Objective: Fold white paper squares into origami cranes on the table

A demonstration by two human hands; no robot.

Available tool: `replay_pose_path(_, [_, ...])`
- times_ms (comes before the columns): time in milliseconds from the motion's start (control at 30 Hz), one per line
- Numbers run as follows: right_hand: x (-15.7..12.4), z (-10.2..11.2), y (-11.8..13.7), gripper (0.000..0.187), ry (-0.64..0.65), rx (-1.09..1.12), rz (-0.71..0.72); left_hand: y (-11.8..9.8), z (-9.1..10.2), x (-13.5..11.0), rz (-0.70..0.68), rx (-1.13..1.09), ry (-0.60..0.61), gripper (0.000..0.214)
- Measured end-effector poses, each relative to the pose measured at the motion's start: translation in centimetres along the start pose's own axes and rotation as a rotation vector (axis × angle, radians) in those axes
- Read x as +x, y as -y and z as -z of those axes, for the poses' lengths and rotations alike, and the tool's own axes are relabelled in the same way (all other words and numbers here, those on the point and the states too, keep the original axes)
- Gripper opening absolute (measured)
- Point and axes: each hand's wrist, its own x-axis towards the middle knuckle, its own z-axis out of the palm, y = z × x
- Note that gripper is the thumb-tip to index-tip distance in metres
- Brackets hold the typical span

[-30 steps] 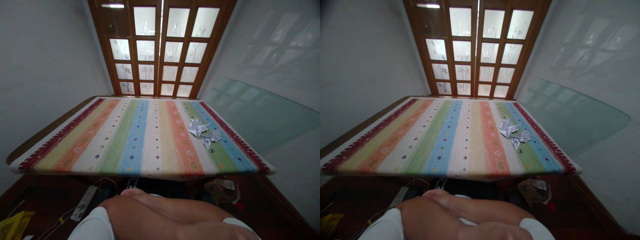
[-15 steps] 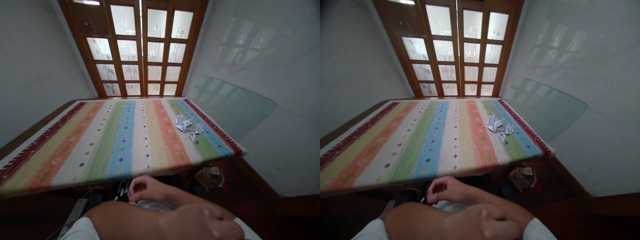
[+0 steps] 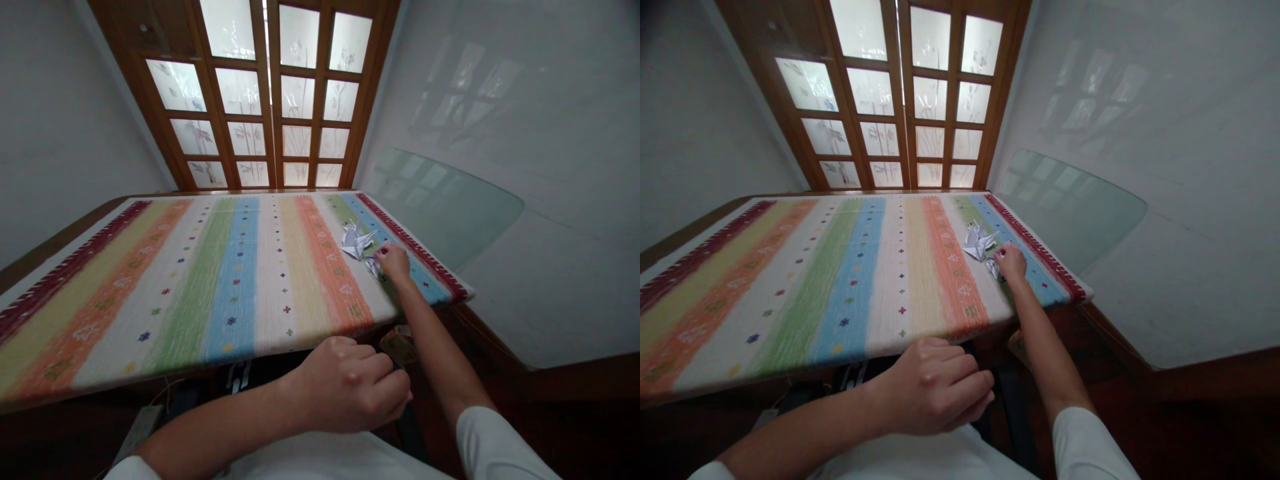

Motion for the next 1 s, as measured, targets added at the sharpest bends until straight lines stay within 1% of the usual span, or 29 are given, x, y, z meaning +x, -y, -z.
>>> replay_pose_path(100, [-0.8,1.5,-0.5,0.015,-0.034,0.022,0.031,1.9,0.2,-1.2,0.064,-0.037,0.024,0.026])
replay_pose_path(133, [-1.4,2.2,-0.7,0.019,-0.077,0.091,0.092,2.8,0.2,-1.8,0.119,-0.062,0.049,0.025])
replay_pose_path(167, [-2.0,3.0,-0.8,0.024,-0.111,0.182,0.139,3.9,0.2,-2.3,0.198,-0.099,0.051,0.022])
replay_pose_path(200, [-2.8,3.8,-0.7,0.029,-0.119,0.279,0.163,5.2,0.0,-2.8,0.288,-0.160,0.049,0.019])
replay_pose_path(267, [-4.5,4.9,0.4,0.037,-0.068,0.447,0.179,7.7,-0.7,-3.4,0.534,-0.309,-0.018,0.014])
replay_pose_path(300, [-5.4,5.3,1.4,0.037,-0.030,0.510,0.180,8.9,-1.2,-3.5,0.639,-0.395,-0.039,0.018])
replay_pose_path(333, [-6.3,5.4,2.6,0.037,0.019,0.553,0.192,10.1,-1.7,-3.4,0.717,-0.497,-0.067,0.032])
replay_pose_path(367, [-7.0,5.4,4.0,0.035,0.070,0.579,0.214,11.1,-2.3,-3.3,0.773,-0.603,-0.091,0.044])
replay_pose_path(400, [-7.6,5.2,5.4,0.033,0.117,0.601,0.240,12.1,-2.7,-3.0,0.822,-0.685,-0.120,0.047])
replay_pose_path(467, [-8.4,4.5,8.1,0.031,0.234,0.636,0.296,13.7,-3.4,-2.7,0.882,-0.770,-0.156,0.042])
replay_pose_path(533, [-8.7,3.5,10.1,0.031,0.274,0.663,0.347,15.2,-3.5,-2.7,0.895,-0.819,-0.094,0.035])
replay_pose_path(600, [-8.7,2.4,11.3,0.032,0.267,0.701,0.355,16.4,-3.1,-3.2,0.929,-0.841,-0.127,0.034])
replay_pose_path(733, [-8.5,0.2,12.3,0.030,0.219,0.819,0.313,17.7,-2.5,-4.5,0.974,-0.853,-0.200,0.039])
replay_pose_path(800, [-8.7,-0.5,12.5,0.038,0.185,0.888,0.322,17.8,-2.4,-5.0,1.016,-0.878,-0.250,0.042])
replay_pose_path(833, [-8.9,-0.7,12.6,0.043,0.172,0.910,0.346,17.7,-2.5,-5.2,1.035,-0.886,-0.272,0.043])
replay_pose_path(867, [-9.1,-0.8,12.6,0.045,0.168,0.913,0.387,17.5,-2.5,-5.4,1.050,-0.888,-0.286,0.044])
replay_pose_path(900, [-9.4,-0.8,12.6,0.040,0.175,0.892,0.437,17.3,-2.6,-5.5,1.063,-0.886,-0.292,0.045])
replay_pose_path(967, [-9.9,-0.6,12.5,0.023,0.190,0.808,0.531,16.8,-2.7,-5.8,1.081,-0.870,-0.284,0.044])
replay_pose_path(1000, [-10.2,-0.5,12.4,0.017,0.186,0.765,0.559,16.5,-2.7,-5.9,1.085,-0.853,-0.277,0.044])
